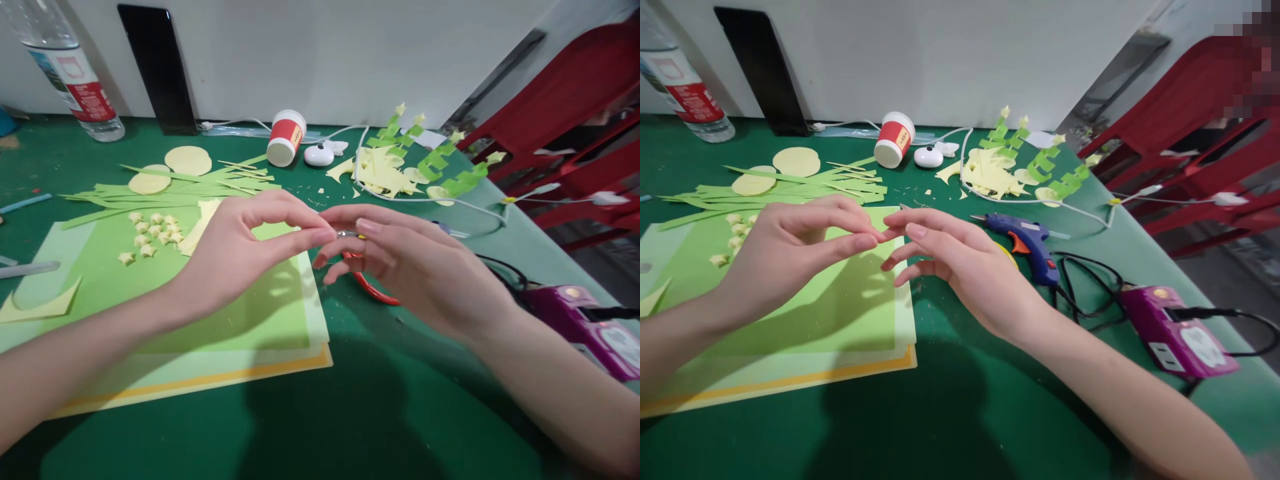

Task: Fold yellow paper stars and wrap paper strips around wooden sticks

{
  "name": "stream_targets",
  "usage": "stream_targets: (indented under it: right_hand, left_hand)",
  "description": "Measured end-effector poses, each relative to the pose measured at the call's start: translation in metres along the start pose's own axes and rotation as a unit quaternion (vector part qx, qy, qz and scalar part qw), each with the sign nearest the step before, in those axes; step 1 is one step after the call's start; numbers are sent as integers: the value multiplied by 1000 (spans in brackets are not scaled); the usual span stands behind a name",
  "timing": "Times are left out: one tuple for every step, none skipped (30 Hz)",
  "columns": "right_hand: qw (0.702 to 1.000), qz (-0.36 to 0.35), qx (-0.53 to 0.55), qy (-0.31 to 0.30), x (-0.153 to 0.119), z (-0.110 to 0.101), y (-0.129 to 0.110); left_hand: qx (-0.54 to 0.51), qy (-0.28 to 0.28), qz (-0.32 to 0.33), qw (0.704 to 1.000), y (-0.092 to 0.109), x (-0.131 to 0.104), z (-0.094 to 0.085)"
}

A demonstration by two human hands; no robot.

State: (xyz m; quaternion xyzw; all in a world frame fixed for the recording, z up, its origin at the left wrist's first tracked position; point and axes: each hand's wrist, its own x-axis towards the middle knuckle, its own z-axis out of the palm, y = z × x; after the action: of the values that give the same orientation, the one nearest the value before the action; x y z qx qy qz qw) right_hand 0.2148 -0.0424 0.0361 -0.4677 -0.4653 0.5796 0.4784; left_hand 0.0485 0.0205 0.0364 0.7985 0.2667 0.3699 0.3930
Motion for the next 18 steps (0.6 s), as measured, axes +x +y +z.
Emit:
stream_targets:
  right_hand:
    - [1000,7,23,-3,-1,1,0]
    - [999,10,40,-1,-2,2,0]
    - [999,9,50,4,-4,3,-1]
    - [998,8,54,10,-5,4,-2]
    - [998,8,54,16,-7,4,-4]
    - [998,7,51,21,-8,5,-6]
    - [998,7,48,26,-9,5,-8]
    - [999,7,45,29,-10,6,-10]
    - [999,4,42,30,-11,6,-11]
    - [999,0,38,31,-11,7,-12]
    - [999,-5,33,31,-12,7,-13]
    - [999,-11,27,30,-12,7,-14]
    - [999,-17,21,29,-13,7,-14]
    - [999,-22,17,28,-13,6,-14]
    - [999,-27,15,27,-14,5,-14]
    - [999,-31,15,25,-15,4,-14]
    - [999,-35,15,24,-15,3,-14]
    - [999,-37,14,24,-15,2,-14]
  left_hand:
    - [1,9,19,1000,-1,-1,0]
    - [13,19,43,999,-3,-1,0]
    - [37,30,73,996,-4,-2,0]
    - [74,39,110,990,-6,-2,0]
    - [120,45,152,980,-8,-2,0]
    - [171,51,194,965,-9,-2,-1]
    - [220,56,234,945,-10,-1,-2]
    - [263,59,266,926,-11,-1,-3]
    - [298,59,289,908,-11,0,-4]
    - [324,59,304,894,-11,1,-5]
    - [343,58,313,884,-11,1,-5]
    - [356,57,318,877,-11,1,-6]
    - [364,58,322,872,-10,1,-7]
    - [367,58,324,870,-10,1,-7]
    - [365,57,323,871,-9,1,-7]
    - [359,55,319,875,-9,1,-6]
    - [349,54,314,881,-8,1,-6]
    - [337,51,306,889,-8,1,-6]
